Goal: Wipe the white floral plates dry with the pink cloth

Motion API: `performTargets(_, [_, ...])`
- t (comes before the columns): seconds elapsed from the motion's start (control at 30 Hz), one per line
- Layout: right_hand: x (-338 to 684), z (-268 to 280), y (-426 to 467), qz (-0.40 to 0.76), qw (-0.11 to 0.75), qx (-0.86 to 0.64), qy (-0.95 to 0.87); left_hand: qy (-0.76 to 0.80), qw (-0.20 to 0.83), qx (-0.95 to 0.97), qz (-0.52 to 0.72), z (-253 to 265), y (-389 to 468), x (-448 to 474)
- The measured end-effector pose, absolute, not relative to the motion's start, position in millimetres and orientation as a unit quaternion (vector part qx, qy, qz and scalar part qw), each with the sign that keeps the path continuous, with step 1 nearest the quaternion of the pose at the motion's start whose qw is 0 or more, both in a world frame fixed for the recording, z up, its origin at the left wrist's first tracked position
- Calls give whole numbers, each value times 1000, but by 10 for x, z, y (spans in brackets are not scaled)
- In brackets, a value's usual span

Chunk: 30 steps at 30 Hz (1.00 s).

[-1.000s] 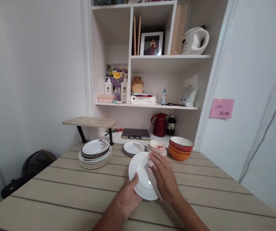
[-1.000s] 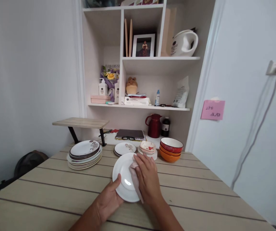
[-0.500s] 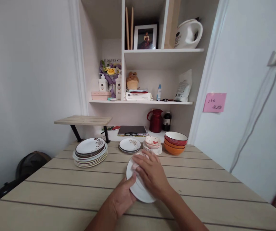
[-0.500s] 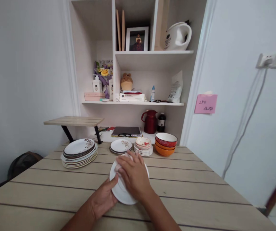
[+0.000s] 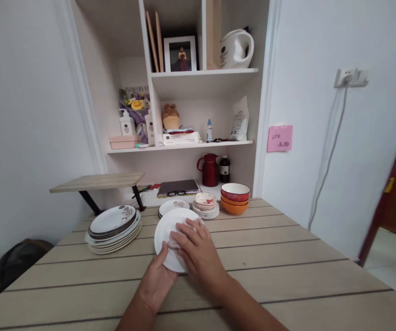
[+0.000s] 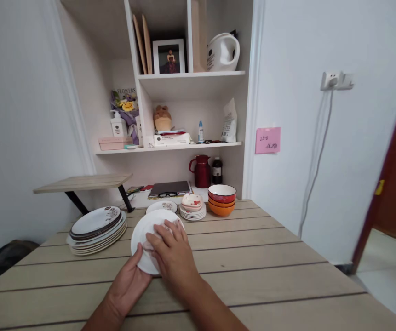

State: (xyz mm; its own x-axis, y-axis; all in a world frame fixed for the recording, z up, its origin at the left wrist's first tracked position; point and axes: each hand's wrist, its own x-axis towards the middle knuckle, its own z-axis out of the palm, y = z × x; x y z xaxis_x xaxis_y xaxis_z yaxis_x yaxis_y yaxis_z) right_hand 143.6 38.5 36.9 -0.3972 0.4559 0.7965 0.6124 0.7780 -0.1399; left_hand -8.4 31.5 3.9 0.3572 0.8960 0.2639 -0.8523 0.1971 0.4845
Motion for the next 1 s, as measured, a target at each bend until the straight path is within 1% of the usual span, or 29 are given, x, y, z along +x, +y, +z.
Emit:
performTargets(0.1, [1501, 308, 446, -34, 493, -320, -808, 21, 756, 293, 584, 69, 324, -104])
performTargets(0.17, [1554, 274, 493, 36, 537, -326, -777, 39, 734, 280, 618, 96, 328, -122])
performTargets(0.23, [1597, 255, 518, 130, 561, -330, -748, 68, 701, 256, 662, 126, 328, -142])
performTargets(0.4, [1561, 253, 425, 418, 544, -292, -666, 108, 645, 209, 727, 227, 295, -155])
performTargets(0.47, [1512, 231, 386, 490, 529, -272, -638, 132, 632, 202, 736, 283, 272, -130])
performTargets(0.53, [1489, 181, 402, 501, 516, -280, -636, 156, 606, 204, 753, 333, 254, -94])
performTargets(0.63, [1555, 104, 520, 438, 514, -362, -643, 199, 536, 212, 793, 365, 247, -60])
performTargets(0.67, [1604, 100, 563, 421, 526, -399, -622, 217, 513, 215, 802, 360, 250, -61])
performTargets(0.73, [1722, 143, 616, 451, 544, -420, -569, 258, 471, 221, 814, 328, 254, -84])
performTargets(0.8, [1826, 242, 609, 541, 559, -366, -512, 328, 425, 230, 812, 281, 249, -121])
performTargets(0.87, [1876, 349, 551, 619, 538, -288, -494, 401, 387, 261, 788, 242, 225, -141])
performTargets(0.93, [1863, 419, 469, 649, 504, -238, -518, 411, 364, 340, 763, 230, 184, -120])
performTargets(1.0, [1814, 440, 389, 646, 474, -215, -559, 364, 343, 469, 728, 248, 138, -60])
